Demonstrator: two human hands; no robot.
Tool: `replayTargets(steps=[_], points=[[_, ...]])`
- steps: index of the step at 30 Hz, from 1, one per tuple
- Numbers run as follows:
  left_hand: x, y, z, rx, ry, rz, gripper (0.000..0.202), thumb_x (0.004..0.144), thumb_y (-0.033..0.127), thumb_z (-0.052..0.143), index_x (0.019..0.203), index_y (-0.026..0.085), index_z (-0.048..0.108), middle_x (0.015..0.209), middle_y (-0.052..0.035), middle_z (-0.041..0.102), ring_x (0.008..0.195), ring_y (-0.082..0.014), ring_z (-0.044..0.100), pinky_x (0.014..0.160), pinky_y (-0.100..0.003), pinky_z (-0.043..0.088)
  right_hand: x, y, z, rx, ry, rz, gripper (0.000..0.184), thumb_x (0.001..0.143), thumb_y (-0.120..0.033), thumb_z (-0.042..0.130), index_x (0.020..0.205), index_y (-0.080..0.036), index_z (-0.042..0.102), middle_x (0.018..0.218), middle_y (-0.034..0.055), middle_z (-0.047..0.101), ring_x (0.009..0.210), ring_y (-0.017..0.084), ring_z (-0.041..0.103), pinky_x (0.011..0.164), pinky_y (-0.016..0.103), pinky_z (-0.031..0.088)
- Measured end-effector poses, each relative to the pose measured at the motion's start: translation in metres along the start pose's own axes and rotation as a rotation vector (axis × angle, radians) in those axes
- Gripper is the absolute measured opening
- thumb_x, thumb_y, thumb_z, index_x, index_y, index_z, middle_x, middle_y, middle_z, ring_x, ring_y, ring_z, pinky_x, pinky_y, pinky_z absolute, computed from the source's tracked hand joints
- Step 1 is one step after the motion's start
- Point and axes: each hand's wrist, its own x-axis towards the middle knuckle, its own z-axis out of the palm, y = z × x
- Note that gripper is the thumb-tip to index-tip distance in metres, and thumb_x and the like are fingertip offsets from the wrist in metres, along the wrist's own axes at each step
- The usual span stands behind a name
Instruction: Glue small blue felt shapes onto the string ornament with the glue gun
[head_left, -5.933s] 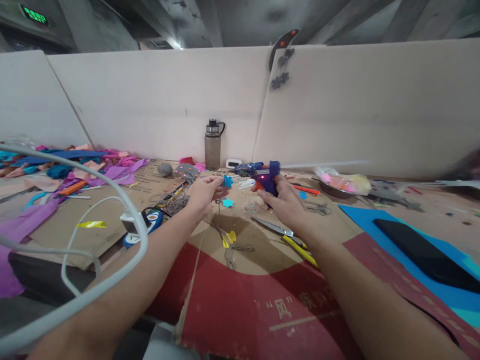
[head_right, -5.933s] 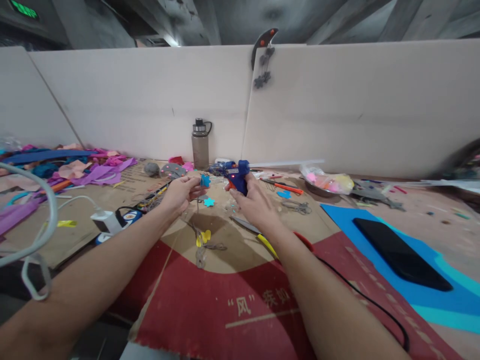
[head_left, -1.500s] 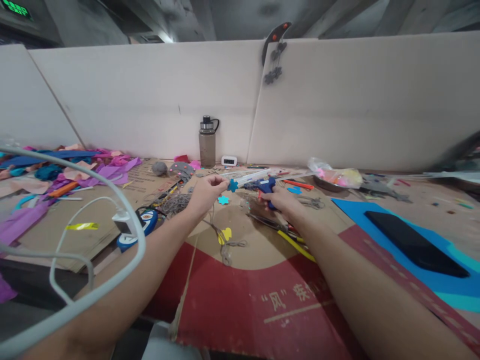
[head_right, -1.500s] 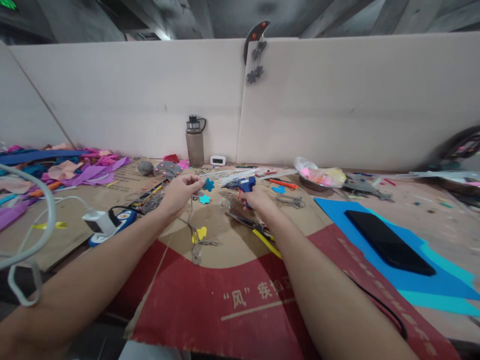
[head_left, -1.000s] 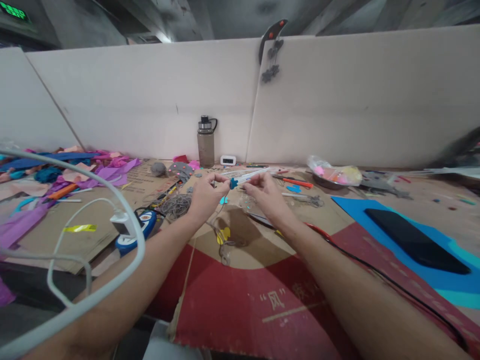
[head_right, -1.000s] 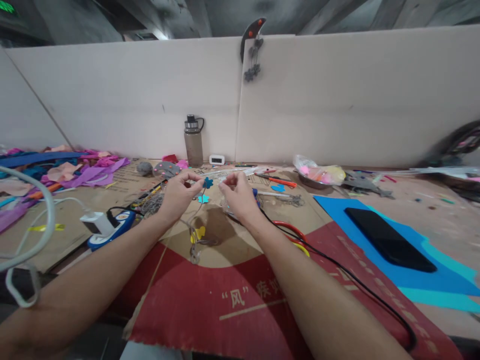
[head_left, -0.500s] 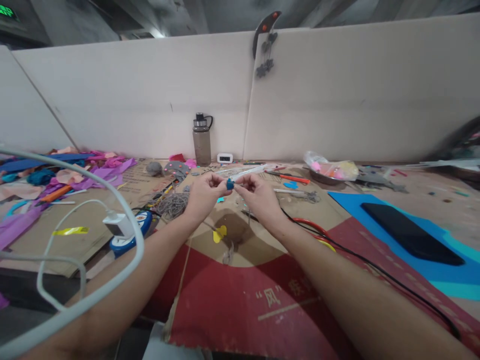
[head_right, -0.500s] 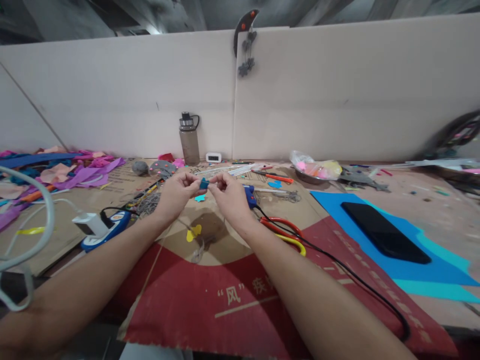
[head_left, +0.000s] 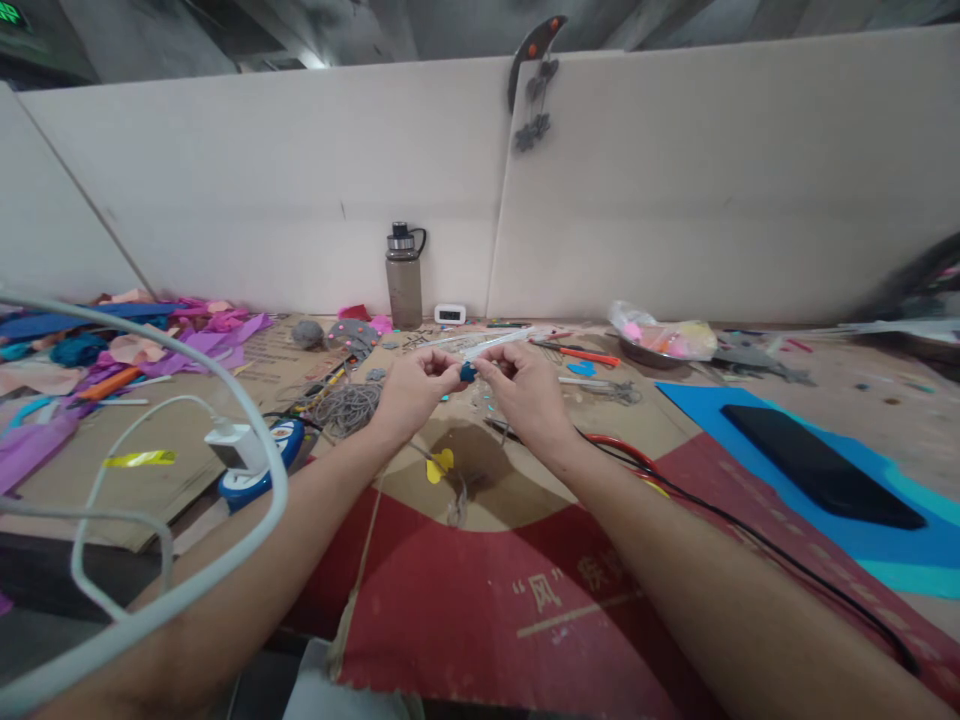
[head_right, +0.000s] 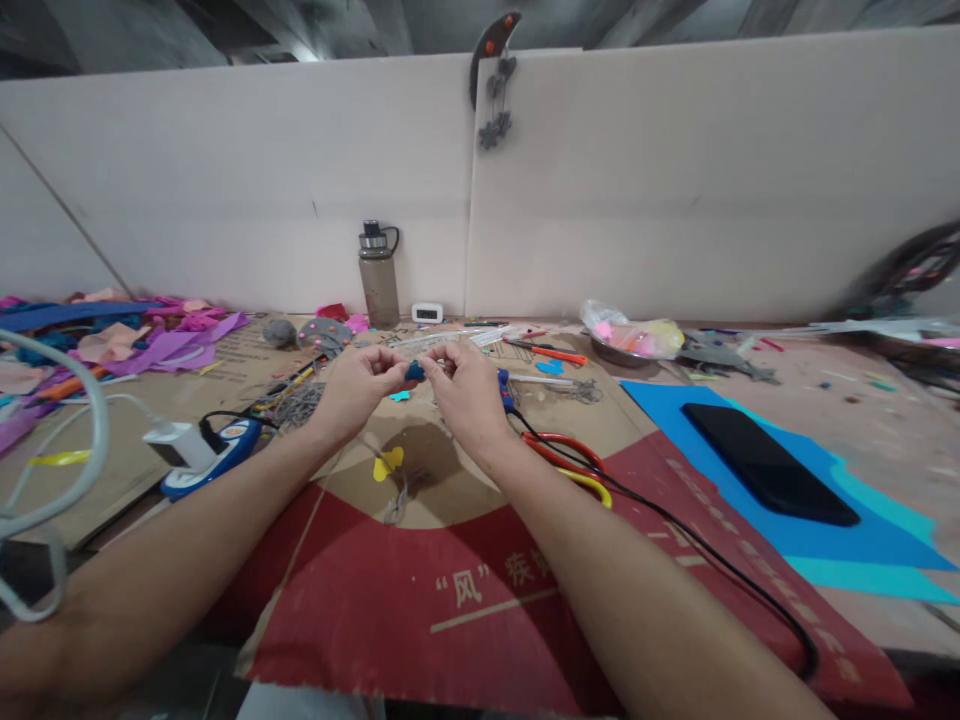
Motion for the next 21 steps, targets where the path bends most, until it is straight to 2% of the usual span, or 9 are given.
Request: replayTargets(steps=[8,16,21], points=[[-0.0034,0.0031,-0.0002,0.19,-0.012,0.092,0.018,0.071,0.03,0.065,0.076,0.013,0.062,0.067,-0.0032,0.065,0.06,-0.0114,0.058,0.058,-0.023,0.046,0.0005,-0.0021,-0.0031,-0.084,-0.004,-0.026,0.009,0.077,-0.025,0.061,0.074,-0.018,0.066,0.073,0.0022,0.058,0.067,0.015,0.049,0.065,0.029,0.036],[-0.0052,0.0071,-0.0009,0.314,-0.004,0.147,0.013,0.071,0.027,0.063,0.073,0.014,0.062,0.064,-0.0013,0.063,0.058,-0.0107,0.055,0.057,-0.023,0.042,0.0,-0.0018,-0.0046,-0.15,-0.033,-0.049,0.014,0.079,-0.03,0.06,0.077,-0.021,0.07,0.074,0.0029,0.061,0.071,0.017,0.054,0.067,0.029,0.038],[-0.0058,0.0092,-0.0009,0.27,-0.012,0.154,0.013,0.07,0.027,0.065,0.07,0.015,0.061,0.064,-0.001,0.062,0.058,-0.0102,0.055,0.057,-0.023,0.043,-0.0007,-0.0016,-0.0042,-0.141,-0.055,-0.034,0.013,0.078,-0.031,0.058,0.076,-0.02,0.067,0.076,0.003,0.063,0.071,0.016,0.054,0.066,0.029,0.038]])
